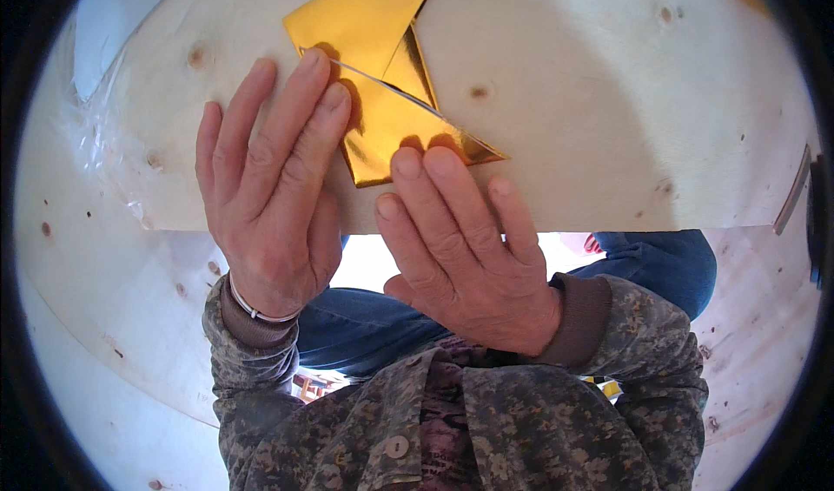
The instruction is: The person folds a gold-colored sheet of paper into a small triangular packet by hand, pressing creases and tucking flaps. They place the finished packet on a wooden table with other completed packets, then pick up another sheet and begin folding again.
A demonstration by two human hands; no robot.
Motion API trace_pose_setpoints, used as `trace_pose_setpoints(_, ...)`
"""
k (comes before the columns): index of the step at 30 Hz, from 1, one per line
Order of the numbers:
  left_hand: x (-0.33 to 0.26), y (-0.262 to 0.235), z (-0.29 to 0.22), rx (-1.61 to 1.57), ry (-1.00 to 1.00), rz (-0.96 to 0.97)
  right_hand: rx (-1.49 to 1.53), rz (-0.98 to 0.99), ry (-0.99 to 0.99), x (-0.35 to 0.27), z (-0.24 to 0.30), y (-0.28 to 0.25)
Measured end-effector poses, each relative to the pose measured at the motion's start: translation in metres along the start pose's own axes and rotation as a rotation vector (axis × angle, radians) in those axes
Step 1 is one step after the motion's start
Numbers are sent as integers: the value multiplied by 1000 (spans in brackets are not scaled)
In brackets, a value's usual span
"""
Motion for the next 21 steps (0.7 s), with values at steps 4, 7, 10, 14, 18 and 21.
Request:
trace_pose_setpoints(4, 0, -3, -2, 21, 3, 31, 52, -1, 19, -3, -2, 1)
trace_pose_setpoints(7, 2, -4, -4, 39, 22, 63, 57, -8, 34, -4, -2, 0)
trace_pose_setpoints(10, 2, -5, -3, 35, 29, 52, 56, -2, 32, -3, 0, 0)
trace_pose_setpoints(14, 2, -4, -1, 29, 37, 45, 22, 14, 21, -3, 0, 1)
trace_pose_setpoints(18, 1, -4, 0, 31, 42, 40, 14, -7, 21, -5, 0, 4)
trace_pose_setpoints(21, 0, -4, 1, 55, 66, 21, 88, -45, 88, -9, 0, 3)
Point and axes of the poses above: each hand's wrist, its own x-axis towards the middle knuckle, its own y-axis out of the palm, z = x × y, the point moved 2 cm from there along x, towards the middle knuckle, and after that the axes turned 7 degrees about -x, right-handed, at the moved point
